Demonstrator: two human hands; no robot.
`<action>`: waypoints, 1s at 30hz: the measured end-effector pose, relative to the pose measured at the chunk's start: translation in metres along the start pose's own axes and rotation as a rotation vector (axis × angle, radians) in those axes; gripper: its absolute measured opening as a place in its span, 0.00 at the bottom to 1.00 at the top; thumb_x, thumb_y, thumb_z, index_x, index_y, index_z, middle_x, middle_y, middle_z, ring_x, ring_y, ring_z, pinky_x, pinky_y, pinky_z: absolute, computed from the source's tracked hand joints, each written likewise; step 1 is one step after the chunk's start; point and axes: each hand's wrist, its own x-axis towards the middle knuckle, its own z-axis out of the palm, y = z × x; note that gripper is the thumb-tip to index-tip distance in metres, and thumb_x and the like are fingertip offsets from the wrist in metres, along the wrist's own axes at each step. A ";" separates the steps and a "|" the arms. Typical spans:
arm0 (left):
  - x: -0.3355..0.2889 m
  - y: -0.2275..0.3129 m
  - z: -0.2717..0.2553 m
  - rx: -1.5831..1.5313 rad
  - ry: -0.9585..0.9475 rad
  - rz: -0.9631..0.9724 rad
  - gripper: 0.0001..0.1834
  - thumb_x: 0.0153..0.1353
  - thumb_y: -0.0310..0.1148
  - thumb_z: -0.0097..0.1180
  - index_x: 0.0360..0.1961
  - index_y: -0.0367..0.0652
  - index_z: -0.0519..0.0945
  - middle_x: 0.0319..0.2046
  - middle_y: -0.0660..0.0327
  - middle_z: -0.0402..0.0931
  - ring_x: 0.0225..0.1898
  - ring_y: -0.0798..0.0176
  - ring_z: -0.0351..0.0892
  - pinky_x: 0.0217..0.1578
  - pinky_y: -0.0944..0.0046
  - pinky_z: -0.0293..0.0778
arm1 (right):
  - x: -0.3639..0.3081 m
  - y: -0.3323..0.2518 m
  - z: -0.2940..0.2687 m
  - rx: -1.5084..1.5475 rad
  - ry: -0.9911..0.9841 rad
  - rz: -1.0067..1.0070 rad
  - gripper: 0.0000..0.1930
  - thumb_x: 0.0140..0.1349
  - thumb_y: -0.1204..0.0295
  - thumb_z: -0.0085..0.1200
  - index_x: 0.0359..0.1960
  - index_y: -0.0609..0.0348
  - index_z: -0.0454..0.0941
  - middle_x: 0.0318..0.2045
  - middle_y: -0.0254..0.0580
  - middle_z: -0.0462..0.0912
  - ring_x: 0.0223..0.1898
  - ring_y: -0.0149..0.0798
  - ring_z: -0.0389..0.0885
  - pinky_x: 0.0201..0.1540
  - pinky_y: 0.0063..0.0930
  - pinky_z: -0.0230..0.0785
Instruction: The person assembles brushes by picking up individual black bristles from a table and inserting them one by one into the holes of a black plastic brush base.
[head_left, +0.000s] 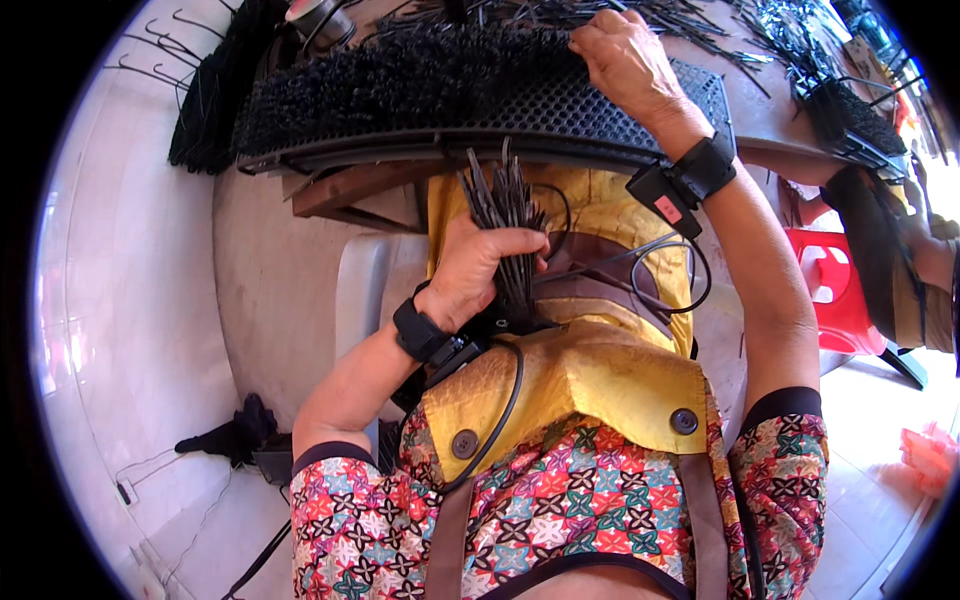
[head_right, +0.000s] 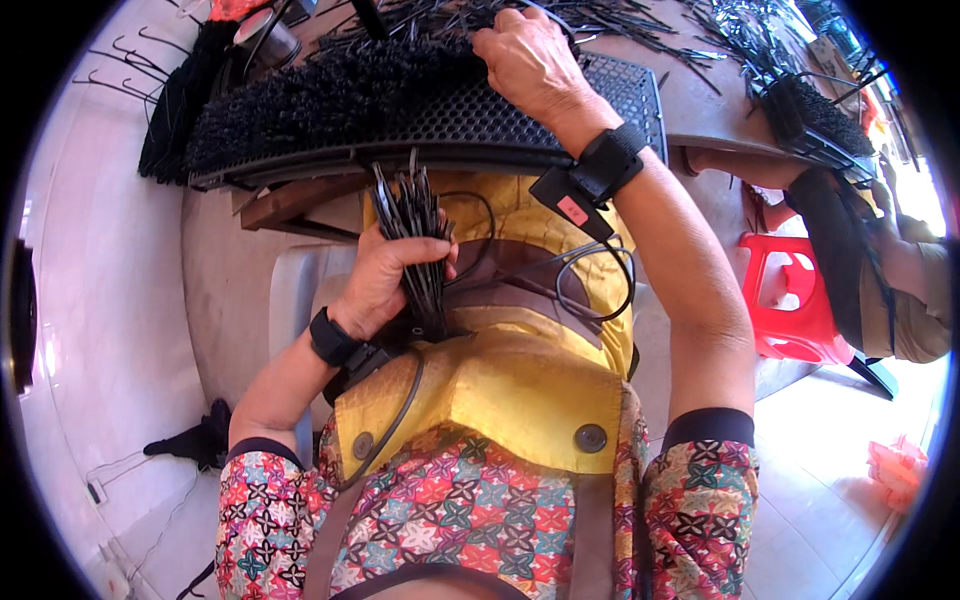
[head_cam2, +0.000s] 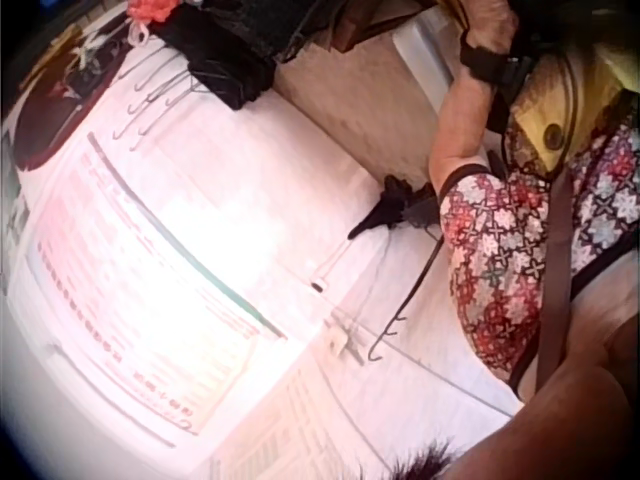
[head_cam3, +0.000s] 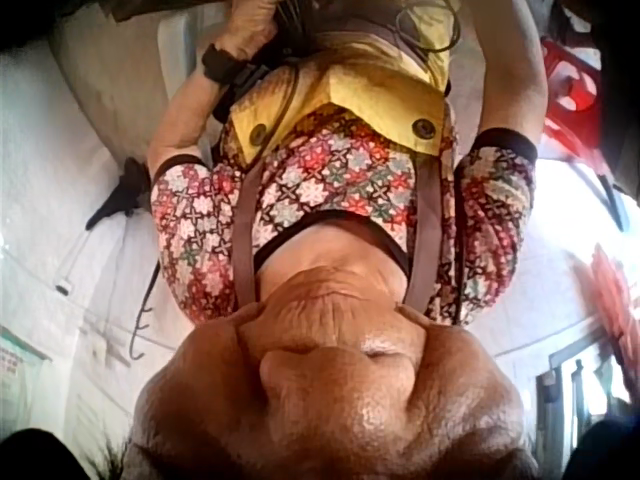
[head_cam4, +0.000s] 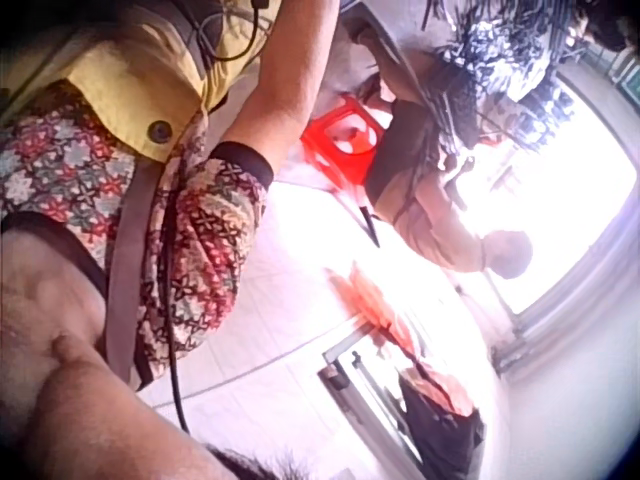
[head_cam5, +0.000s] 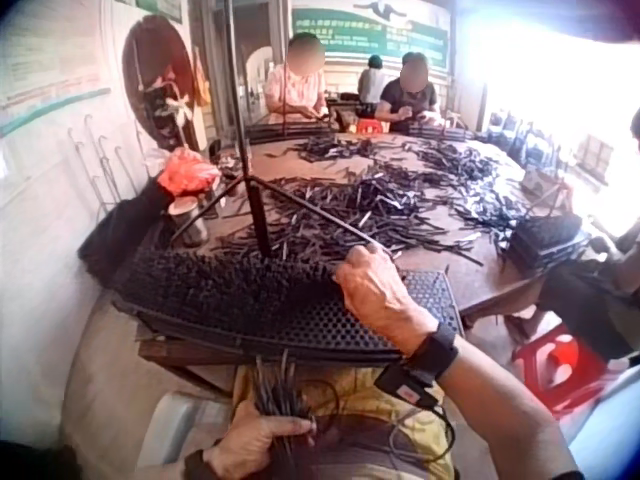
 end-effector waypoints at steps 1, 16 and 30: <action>-0.003 0.001 0.002 -0.014 0.035 0.022 0.16 0.47 0.19 0.59 0.39 0.34 0.72 0.27 0.55 0.77 0.27 0.62 0.79 0.28 0.65 0.78 | 0.000 -0.008 -0.003 0.017 0.034 0.007 0.08 0.55 0.69 0.56 0.33 0.59 0.77 0.26 0.44 0.76 0.33 0.48 0.74 0.35 0.40 0.67; -0.012 0.011 0.020 -0.039 0.105 0.175 0.09 0.46 0.18 0.58 0.32 0.34 0.77 0.25 0.59 0.77 0.23 0.65 0.77 0.24 0.67 0.74 | -0.074 -0.117 -0.054 1.170 -0.277 0.875 0.04 0.51 0.81 0.58 0.29 0.66 0.78 0.22 0.35 0.80 0.24 0.22 0.75 0.26 0.18 0.67; -0.013 0.009 0.008 -0.031 0.185 0.153 0.14 0.45 0.18 0.60 0.35 0.36 0.73 0.26 0.59 0.76 0.26 0.64 0.78 0.25 0.66 0.77 | -0.023 -0.043 -0.043 0.799 0.440 0.690 0.04 0.52 0.78 0.60 0.30 0.62 0.80 0.22 0.31 0.80 0.21 0.20 0.74 0.25 0.13 0.66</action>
